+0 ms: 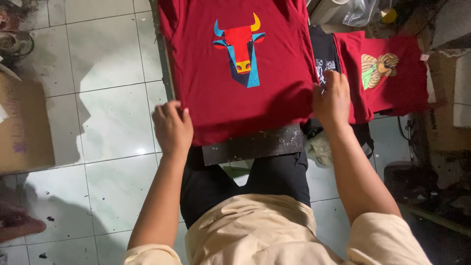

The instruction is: The person folds a red t-shirt with a bull graphic and a black t-shirt with a graphic print on a flat surface. They smooth the fabric with their hands and stack the folded shirts.

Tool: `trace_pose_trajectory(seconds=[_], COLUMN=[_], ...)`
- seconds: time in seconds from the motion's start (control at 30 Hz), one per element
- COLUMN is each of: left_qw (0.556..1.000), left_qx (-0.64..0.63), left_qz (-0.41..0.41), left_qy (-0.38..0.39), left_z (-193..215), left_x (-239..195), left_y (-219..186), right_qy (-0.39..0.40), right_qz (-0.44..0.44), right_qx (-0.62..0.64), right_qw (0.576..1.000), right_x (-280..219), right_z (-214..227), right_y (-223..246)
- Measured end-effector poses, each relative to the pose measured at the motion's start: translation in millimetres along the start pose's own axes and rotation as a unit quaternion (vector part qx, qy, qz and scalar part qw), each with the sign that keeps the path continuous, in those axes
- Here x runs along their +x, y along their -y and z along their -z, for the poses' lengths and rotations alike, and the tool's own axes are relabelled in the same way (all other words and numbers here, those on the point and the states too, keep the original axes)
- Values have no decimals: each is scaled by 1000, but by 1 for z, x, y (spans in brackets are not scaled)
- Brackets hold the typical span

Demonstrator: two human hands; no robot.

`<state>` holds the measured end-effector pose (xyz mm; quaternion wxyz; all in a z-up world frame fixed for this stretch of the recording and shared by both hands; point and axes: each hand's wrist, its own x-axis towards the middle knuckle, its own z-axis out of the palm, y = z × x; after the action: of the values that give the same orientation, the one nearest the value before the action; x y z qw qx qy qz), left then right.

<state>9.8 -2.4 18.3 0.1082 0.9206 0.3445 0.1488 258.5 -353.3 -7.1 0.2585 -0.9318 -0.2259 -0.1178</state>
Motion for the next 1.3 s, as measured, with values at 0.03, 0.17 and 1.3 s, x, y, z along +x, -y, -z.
trace_pose_trajectory(seconds=[0.03,0.17,1.3], left_qw=[1000,965,955], left_qx=[1,-150,-59], left_qz=[1,-205,-288], left_qy=[3,-69,45], left_z=[-7,-39,-60], left_x=[9,45,54], left_y=[-13,-68,-83], right_qy=[3,14,68], right_qz=[-1,145,198], right_qx=[-1,32,3], right_qw=[1000,989,978], right_x=[7,29,22], right_z=[-6,-37,-54], right_y=[17,95,129])
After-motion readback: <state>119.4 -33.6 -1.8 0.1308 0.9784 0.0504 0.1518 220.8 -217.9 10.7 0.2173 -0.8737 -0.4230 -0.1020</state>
